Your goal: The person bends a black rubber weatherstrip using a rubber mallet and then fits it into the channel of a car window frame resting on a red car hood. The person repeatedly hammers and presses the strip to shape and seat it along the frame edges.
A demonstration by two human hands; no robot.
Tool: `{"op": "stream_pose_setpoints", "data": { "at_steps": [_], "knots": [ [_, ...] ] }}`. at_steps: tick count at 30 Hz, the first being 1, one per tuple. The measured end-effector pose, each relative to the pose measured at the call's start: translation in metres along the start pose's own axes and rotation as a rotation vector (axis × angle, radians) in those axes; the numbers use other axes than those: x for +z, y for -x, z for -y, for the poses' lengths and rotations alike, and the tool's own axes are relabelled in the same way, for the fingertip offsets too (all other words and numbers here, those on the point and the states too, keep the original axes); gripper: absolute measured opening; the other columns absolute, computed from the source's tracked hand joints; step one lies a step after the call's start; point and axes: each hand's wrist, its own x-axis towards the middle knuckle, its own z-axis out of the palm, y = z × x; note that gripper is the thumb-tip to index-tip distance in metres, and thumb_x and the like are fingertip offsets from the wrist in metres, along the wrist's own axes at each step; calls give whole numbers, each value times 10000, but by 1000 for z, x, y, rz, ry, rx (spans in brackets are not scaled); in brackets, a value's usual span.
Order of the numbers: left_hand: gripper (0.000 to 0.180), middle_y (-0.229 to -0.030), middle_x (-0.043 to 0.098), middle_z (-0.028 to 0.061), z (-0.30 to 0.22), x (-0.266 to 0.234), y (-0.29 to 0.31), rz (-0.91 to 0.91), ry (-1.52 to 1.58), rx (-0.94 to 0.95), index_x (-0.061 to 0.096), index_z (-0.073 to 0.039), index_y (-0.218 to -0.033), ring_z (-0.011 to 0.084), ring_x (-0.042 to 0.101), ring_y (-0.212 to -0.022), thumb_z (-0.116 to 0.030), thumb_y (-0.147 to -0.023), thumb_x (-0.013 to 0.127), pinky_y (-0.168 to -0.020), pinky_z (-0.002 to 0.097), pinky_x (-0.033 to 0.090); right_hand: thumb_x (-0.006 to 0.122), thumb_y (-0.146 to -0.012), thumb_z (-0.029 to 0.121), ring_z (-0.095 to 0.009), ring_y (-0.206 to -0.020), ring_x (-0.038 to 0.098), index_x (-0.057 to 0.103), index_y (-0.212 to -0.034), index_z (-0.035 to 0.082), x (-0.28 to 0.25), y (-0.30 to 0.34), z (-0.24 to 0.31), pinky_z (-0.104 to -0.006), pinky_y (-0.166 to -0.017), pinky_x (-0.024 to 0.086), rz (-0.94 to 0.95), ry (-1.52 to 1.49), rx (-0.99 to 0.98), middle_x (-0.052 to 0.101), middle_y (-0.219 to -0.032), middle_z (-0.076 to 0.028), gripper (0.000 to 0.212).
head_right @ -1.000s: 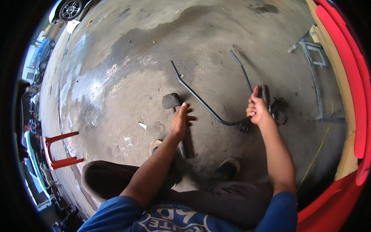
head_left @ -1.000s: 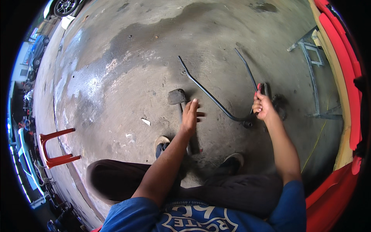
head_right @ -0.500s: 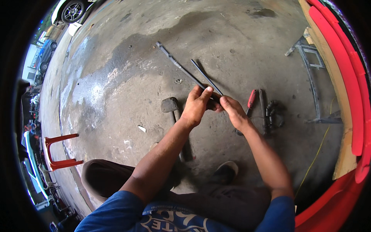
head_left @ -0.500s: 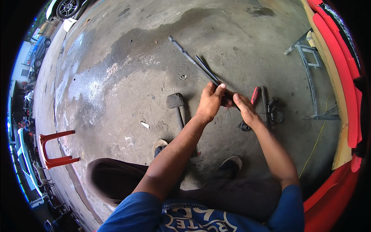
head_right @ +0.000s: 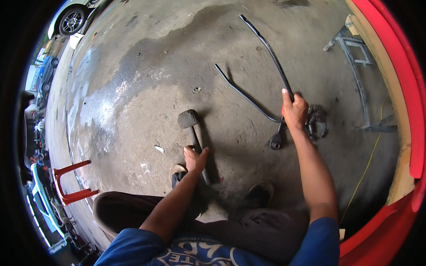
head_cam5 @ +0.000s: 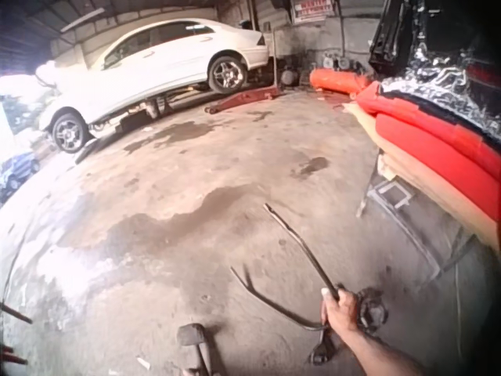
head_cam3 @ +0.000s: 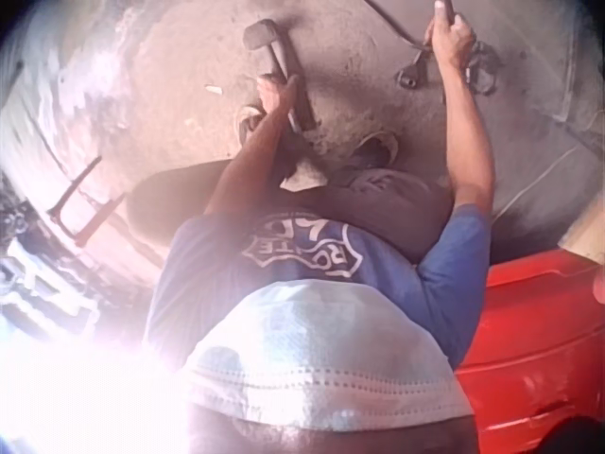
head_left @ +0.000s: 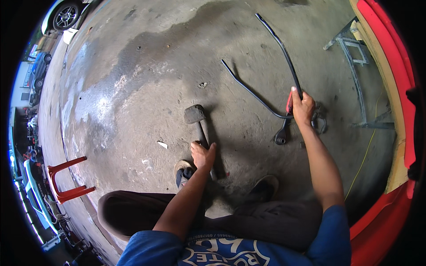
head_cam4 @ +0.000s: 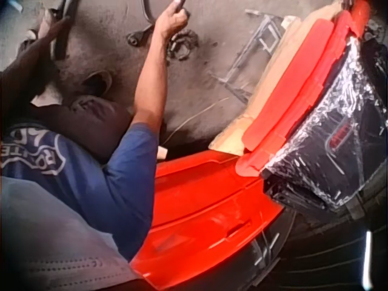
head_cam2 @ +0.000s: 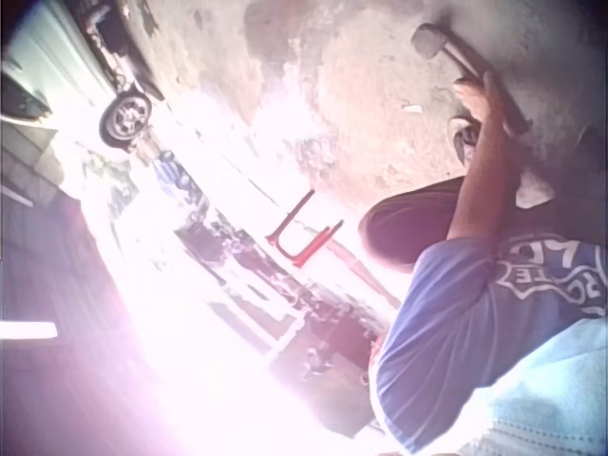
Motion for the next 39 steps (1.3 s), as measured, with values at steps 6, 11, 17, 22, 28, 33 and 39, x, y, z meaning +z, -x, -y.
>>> {"op": "stream_pose_setpoints", "data": {
  "at_steps": [6, 11, 17, 22, 28, 33, 39],
  "knots": [
    [459, -932, 663, 258, -3, -13, -23, 408, 183, -18, 586, 53, -975, 395, 660, -885, -345, -792, 724, -797, 497, 509, 701, -927, 388, -473, -687, 629, 633, -745, 19, -11, -19, 11, -512, -594, 463, -48, 141, -169, 640, -694, -225, 417],
    [358, -784, 605, 40, -92, -69, -51, 348, 550, 116, 631, 34, -941, 150, 563, -731, -294, -836, 730, -641, 361, 478, 703, -905, 296, -478, -672, 624, 612, -749, 29, -9, -19, 4, -519, -582, 472, -109, 137, -336, 631, -669, -215, 322],
    [371, -1101, 669, 132, -213, -182, -55, 44, 984, 871, 477, -61, -1280, 204, 704, -924, -190, -1004, 689, -845, 363, 580, 667, -928, 226, -465, -649, 623, 601, -746, 18, -6, -20, -9, -493, -563, 473, -101, 67, -354, 608, -651, -224, 284],
    [151, -744, 658, 95, -249, -199, -104, -246, 1129, 1109, 543, -77, -1053, 170, 660, -578, -188, -1028, 643, -513, 318, 563, 668, -938, 211, -462, -618, 609, 584, -726, 19, -7, -28, 4, -490, -553, 462, -132, 102, -391, 582, -612, -212, 298],
    [199, -762, 666, 173, -148, -44, -101, 262, -14, 384, 584, 4, -977, 275, 693, -684, -155, -893, 670, -619, 388, 529, 693, -923, 237, -456, -595, 603, 590, -722, 37, -13, -45, 32, -493, -543, 459, -223, 149, -444, 584, -607, -202, 302],
    [201, -637, 607, 96, -118, -55, -94, 110, 496, 531, 612, 12, -964, 163, 597, -610, -167, -909, 686, -578, 328, 480, 702, -897, 255, -473, -696, 643, 641, -812, 21, -3, -38, 32, -514, -622, 503, -91, 232, -344, 645, -701, -229, 256],
    [152, -686, 576, -15, -158, -106, -72, 188, 862, 510, 620, -30, -980, 62, 531, -568, -160, -974, 698, -506, 254, 440, 687, -909, 263, -480, -716, 645, 630, -783, 3, -1, -41, 20, -523, -627, 496, -84, 204, -300, 648, -723, -242, 295]
  ]
}}
